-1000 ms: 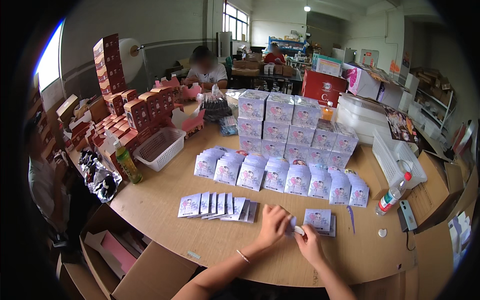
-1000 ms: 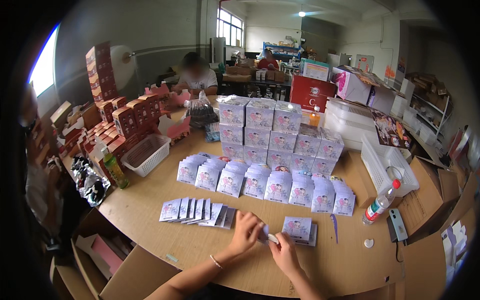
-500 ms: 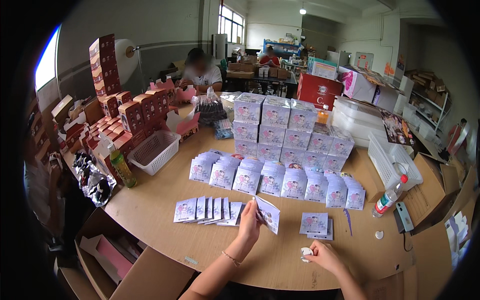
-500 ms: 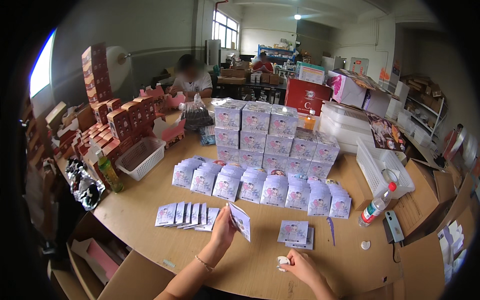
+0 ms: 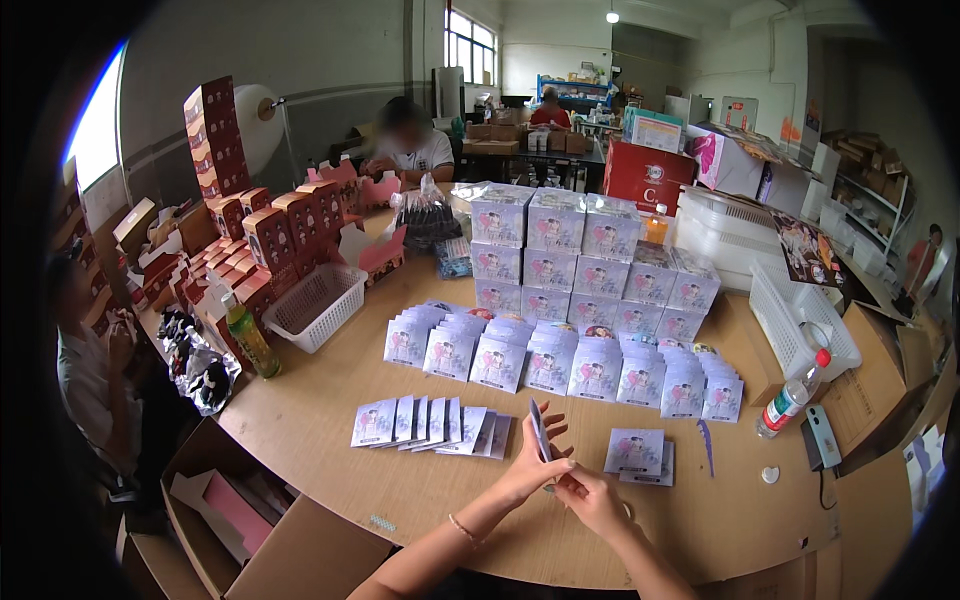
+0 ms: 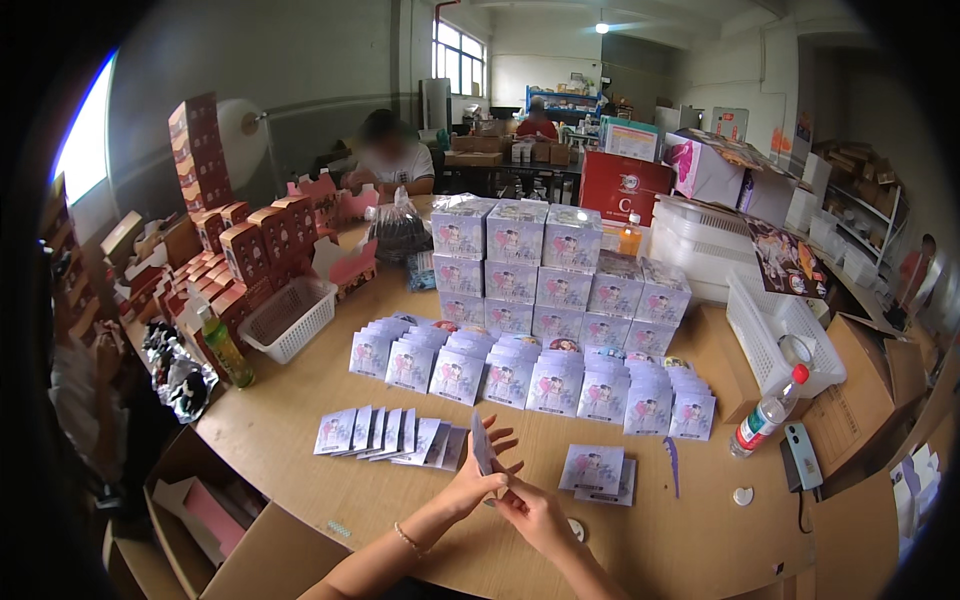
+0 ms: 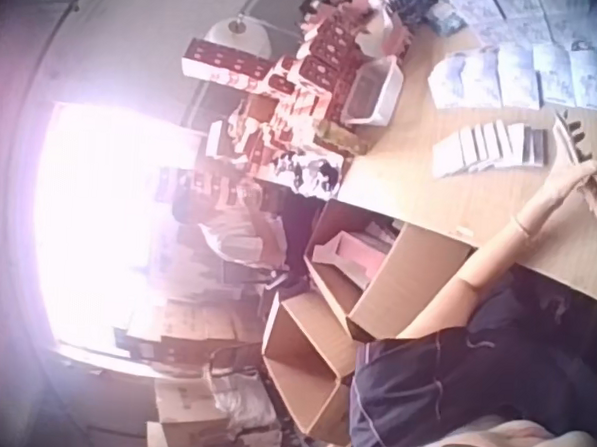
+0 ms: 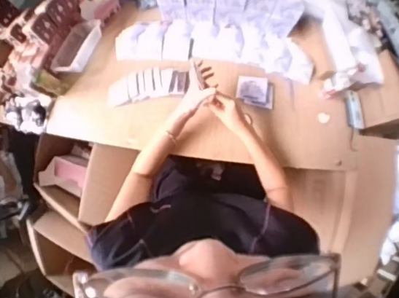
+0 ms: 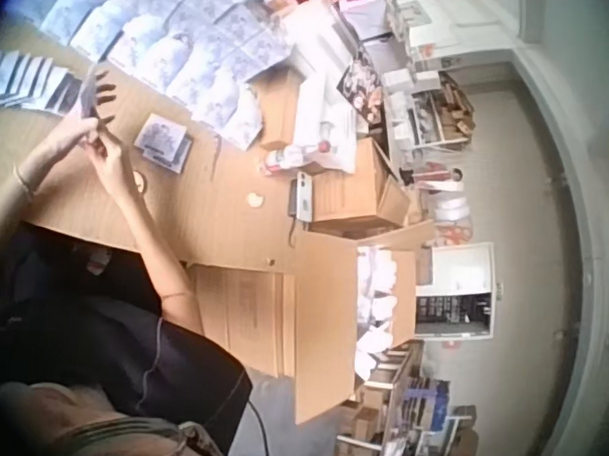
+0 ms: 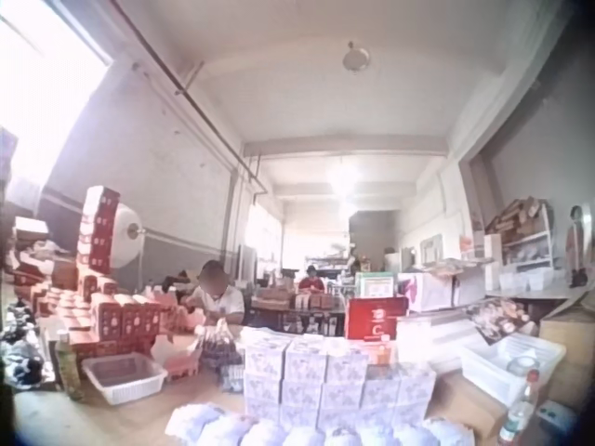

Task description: The person folds small printed paper sheets into pouches and inserts round discs into them. The person repeatedly picks a sheet, folds it into a pouch, places a disc inside, and sets the finished pouch aside. The person handles paper sheets and discs throughout the clip.

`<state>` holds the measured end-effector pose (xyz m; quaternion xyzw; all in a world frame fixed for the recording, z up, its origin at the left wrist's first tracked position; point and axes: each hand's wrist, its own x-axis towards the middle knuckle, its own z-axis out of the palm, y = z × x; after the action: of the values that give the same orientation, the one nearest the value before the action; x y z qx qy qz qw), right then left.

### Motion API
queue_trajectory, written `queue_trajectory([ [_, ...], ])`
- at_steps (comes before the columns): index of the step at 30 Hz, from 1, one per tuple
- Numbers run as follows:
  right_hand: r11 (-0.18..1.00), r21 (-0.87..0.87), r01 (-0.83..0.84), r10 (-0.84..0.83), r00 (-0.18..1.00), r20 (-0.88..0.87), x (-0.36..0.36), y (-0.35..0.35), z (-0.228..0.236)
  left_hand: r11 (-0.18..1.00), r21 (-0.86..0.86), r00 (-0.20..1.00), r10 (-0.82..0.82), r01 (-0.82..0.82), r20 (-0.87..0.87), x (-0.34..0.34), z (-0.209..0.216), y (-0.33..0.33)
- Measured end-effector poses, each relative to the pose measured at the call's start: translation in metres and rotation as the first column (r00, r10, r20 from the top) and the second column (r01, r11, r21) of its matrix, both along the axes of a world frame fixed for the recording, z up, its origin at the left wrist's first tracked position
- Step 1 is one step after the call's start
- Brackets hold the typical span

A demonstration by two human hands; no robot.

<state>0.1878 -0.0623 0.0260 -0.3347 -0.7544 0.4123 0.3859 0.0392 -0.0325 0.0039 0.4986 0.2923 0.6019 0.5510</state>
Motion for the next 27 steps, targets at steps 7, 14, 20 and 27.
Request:
queue_trajectory([
  [7,0.997,-0.07,-0.021,0.012,0.993,-0.117,0.049,0.026,0.051,0.945,0.294,0.892,0.255,-0.147,-0.374,-0.001,0.019,-0.004],
  [14,0.936,0.332,-0.114,-0.006,0.94,0.341,0.034,0.031,0.128,0.911,0.407,0.813,0.281,-0.061,-0.509,-0.004,0.023,-0.007],
  [20,0.921,0.304,-0.242,-0.023,0.747,0.665,0.029,0.03,0.119,0.961,0.234,0.797,0.023,0.15,-0.603,-0.003,0.03,-0.01],
  [27,0.877,0.306,-0.371,0.163,0.829,0.536,0.041,0.039,0.129,0.771,-0.102,0.679,-0.607,0.628,-0.413,-0.012,0.02,-0.007],
])
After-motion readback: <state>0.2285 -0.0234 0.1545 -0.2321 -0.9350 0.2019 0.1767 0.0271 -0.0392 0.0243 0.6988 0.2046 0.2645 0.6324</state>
